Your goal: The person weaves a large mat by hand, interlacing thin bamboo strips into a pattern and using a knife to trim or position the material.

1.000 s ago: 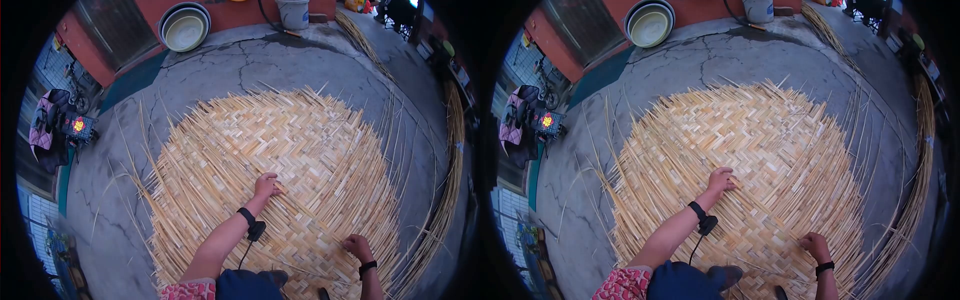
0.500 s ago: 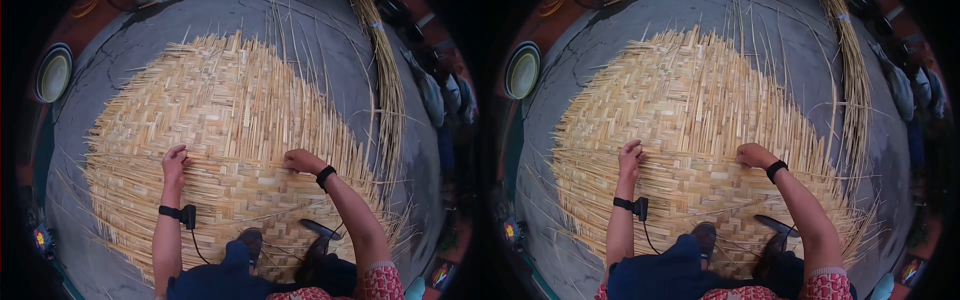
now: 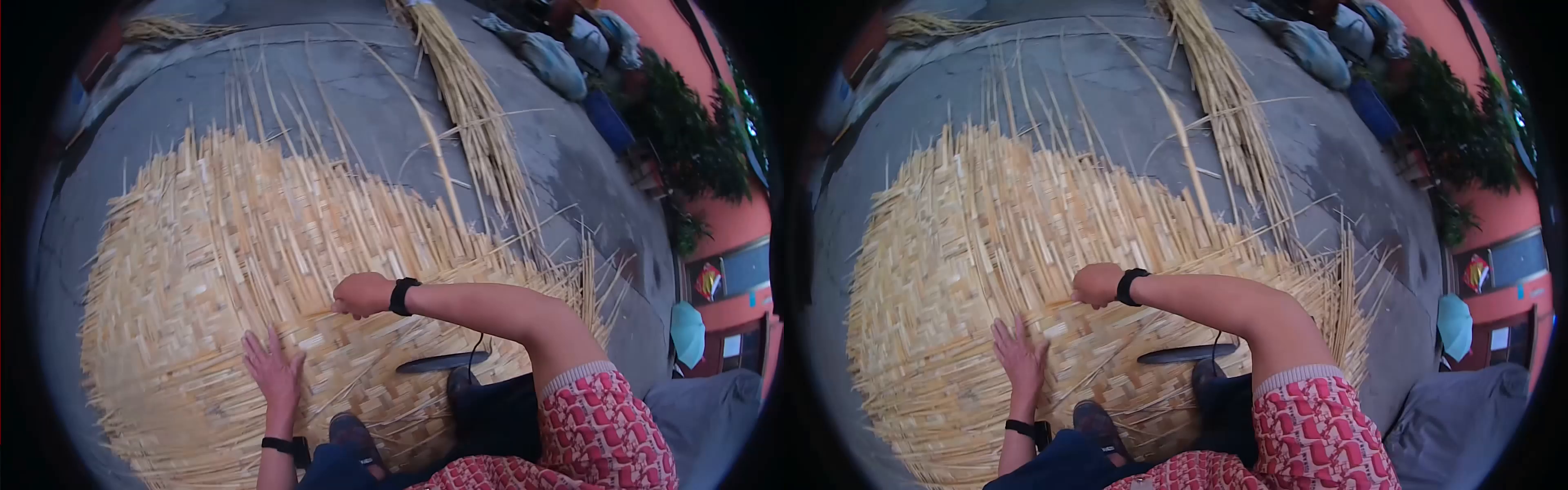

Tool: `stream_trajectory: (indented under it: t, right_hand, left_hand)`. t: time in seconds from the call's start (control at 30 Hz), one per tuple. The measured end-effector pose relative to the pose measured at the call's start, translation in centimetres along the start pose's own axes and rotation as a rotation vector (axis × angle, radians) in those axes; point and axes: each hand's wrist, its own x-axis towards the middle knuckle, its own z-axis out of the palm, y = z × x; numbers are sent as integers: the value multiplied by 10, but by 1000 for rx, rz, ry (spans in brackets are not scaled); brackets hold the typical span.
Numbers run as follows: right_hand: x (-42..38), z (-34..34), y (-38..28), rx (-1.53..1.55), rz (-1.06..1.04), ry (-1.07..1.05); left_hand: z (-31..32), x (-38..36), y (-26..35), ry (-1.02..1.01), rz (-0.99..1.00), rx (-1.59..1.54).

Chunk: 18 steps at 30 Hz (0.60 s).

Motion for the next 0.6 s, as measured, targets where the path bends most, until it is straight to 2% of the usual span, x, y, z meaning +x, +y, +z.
stream_trajectory:
  t: [0.03, 0.1, 0.2, 0.23, 0.37, 0.43, 0.47, 0.53, 0.57, 0.6]
  right_hand:
    - [-25, -2, 11, 40, -62, 97]
    - [-79, -14, 34, 71, -125, 197]
    - [-138, -23, 85, 16, -92, 317]
    - [-149, -21, 104, -36, -22, 415]
    - [-142, 1, 212, -94, -34, 738]
    - [-150, 3, 276, -76, 55, 725]
    - [-160, 0, 305, -94, 101, 721]
    - [-173, 1, 340, -84, 139, 714]
    - [-181, -4, 345, 11, 107, 669]
    - [-188, -6, 348, 102, 71, 622]
  left_hand:
    - [5, -3, 4, -73, -12, 60]
    - [5, -2, 3, -73, 15, 58]
    - [2, -2, 6, -109, 2, 94]
    - [1, 0, 8, -143, -17, 119]
    - [-10, 3, 8, -191, -2, 197]
    - [-27, 10, -12, -292, 136, 117]
    - [-49, 19, -24, -286, 134, 151]
    - [-118, 23, -34, -664, -150, -423]
    - [-176, 25, -2, -701, -149, -336]
    - [-215, 26, -6, -669, -135, -267]
